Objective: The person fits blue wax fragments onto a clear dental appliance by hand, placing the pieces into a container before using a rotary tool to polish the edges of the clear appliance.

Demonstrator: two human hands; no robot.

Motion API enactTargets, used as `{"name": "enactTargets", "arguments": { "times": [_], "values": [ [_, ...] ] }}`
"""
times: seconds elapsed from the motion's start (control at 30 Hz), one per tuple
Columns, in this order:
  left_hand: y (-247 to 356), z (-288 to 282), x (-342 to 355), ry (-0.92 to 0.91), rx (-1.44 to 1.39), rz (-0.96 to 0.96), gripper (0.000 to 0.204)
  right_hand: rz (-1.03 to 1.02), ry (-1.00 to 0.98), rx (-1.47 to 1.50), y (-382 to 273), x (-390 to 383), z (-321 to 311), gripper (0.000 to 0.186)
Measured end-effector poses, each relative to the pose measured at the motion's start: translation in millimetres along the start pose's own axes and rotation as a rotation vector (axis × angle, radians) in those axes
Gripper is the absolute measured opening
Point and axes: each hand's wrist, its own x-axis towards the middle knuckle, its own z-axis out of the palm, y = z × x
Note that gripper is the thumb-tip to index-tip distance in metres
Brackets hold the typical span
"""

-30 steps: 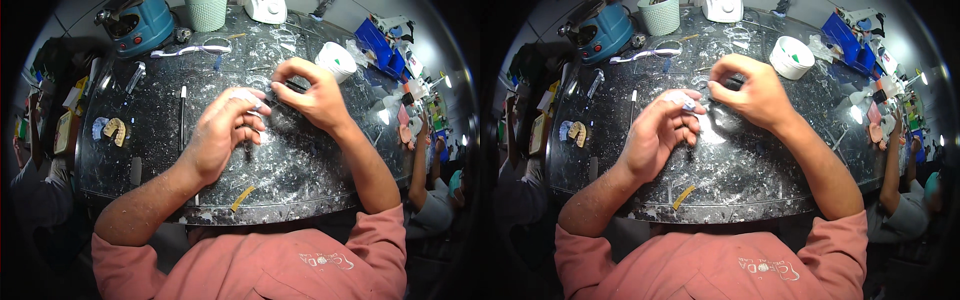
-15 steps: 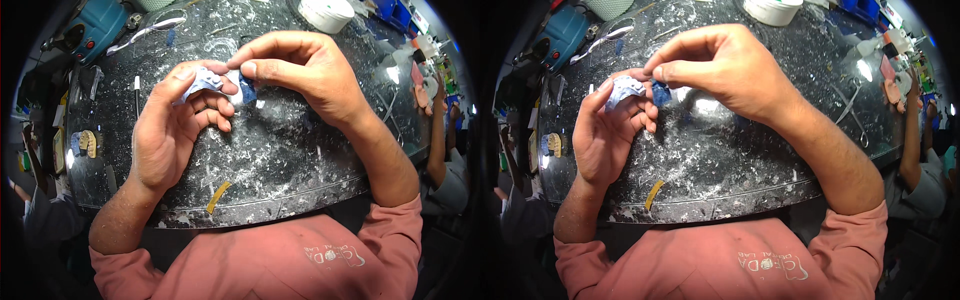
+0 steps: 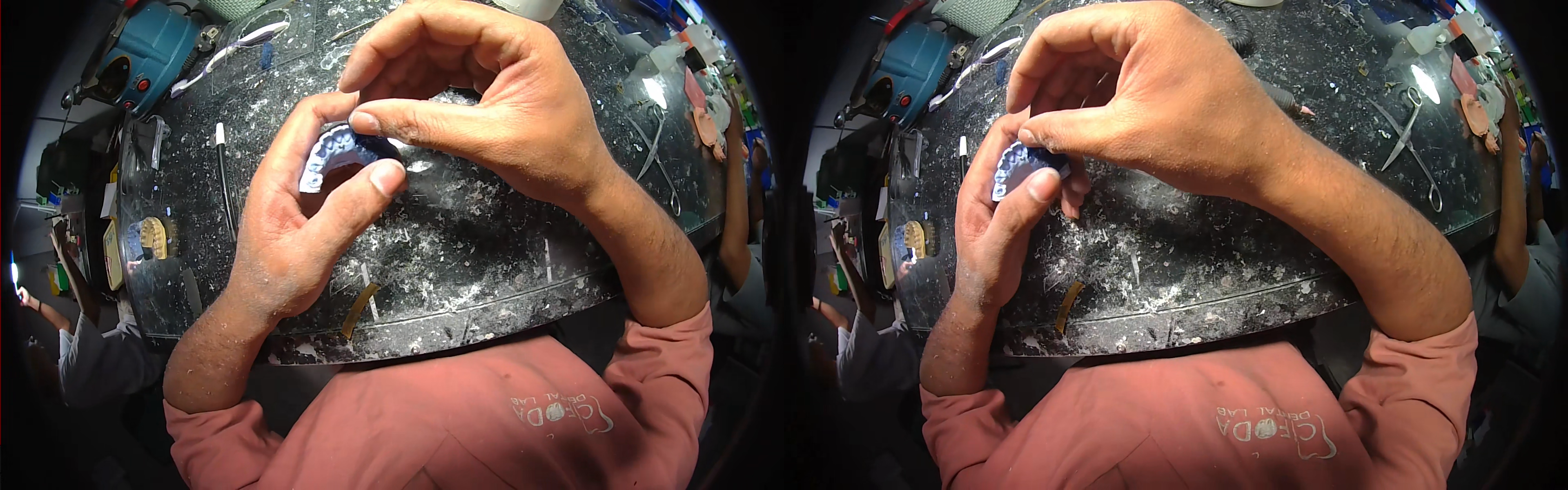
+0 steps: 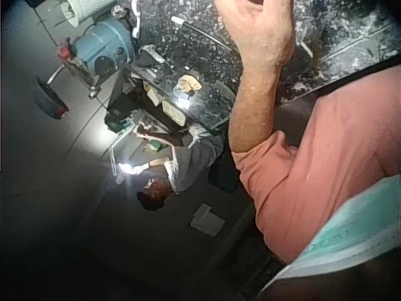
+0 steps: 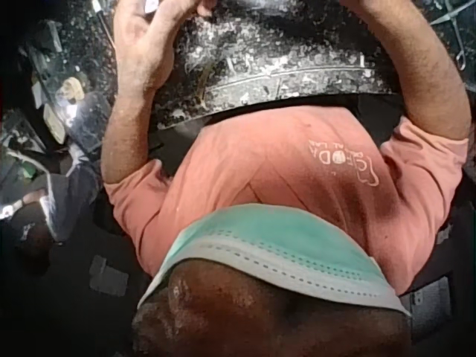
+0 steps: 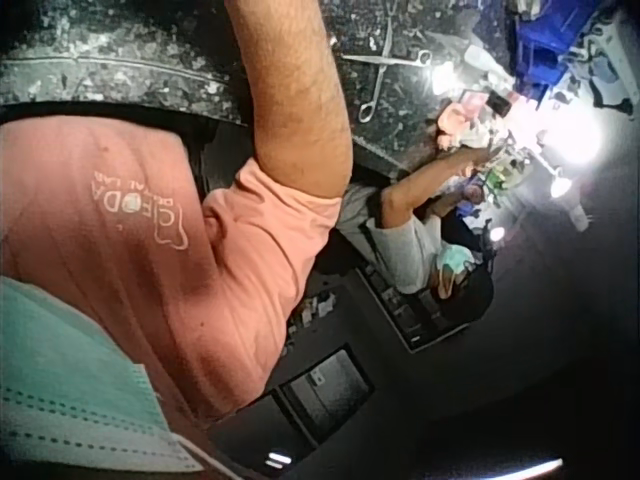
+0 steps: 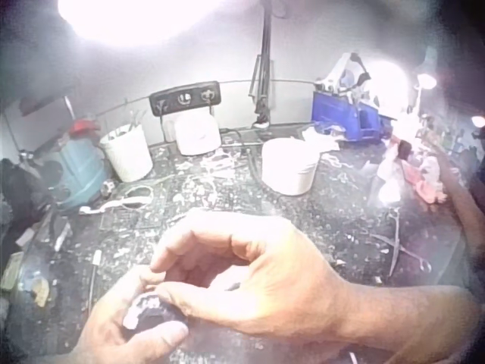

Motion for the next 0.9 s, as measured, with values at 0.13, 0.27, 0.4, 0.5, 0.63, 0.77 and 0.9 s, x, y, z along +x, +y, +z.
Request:
{"name": "enactTargets", "arguments": {
  "times": [0.13, 0.27, 0.4, 0.5, 0.63, 0.77, 0.9],
  "values": [
    [-2, -3, 2, -0.017, -0.081, -0.026, 0.036, -0.118, -0.008, -0.03, 7, 2, -1, 0.02],
    [-1, -7, 1, -0.013, -0.138, -0.051, 0.038, -0.106, 0.11, -0.185, -1, -1, 12, 0.02],
    [-4, -11, 5, -0.037, -0.183, -0.036, 0.047, 0.073, 0.022, 0.059, -12, -1, -2, 0.019],
    [-2, -8, 6, -0.008, -0.247, -0.073, 0.053, -0.054, 0.128, -0.273, 7, -3, 8, 0.014],
    [-2, -10, 6, -0.014, -0.191, -0.054, 0.053, -0.131, 0.149, -0.41, 14, -2, 9, 0.015],
    [-2, -10, 5, -0.015, -0.183, -0.054, 0.054, -0.061, 0.104, -0.238, 13, -1, 7, 0.014],
    [-1, -8, 7, -0.018, -0.198, -0.066, 0.055, 0.0, 0.084, -0.169, 13, -2, 2, 0.015]
  ]
}}
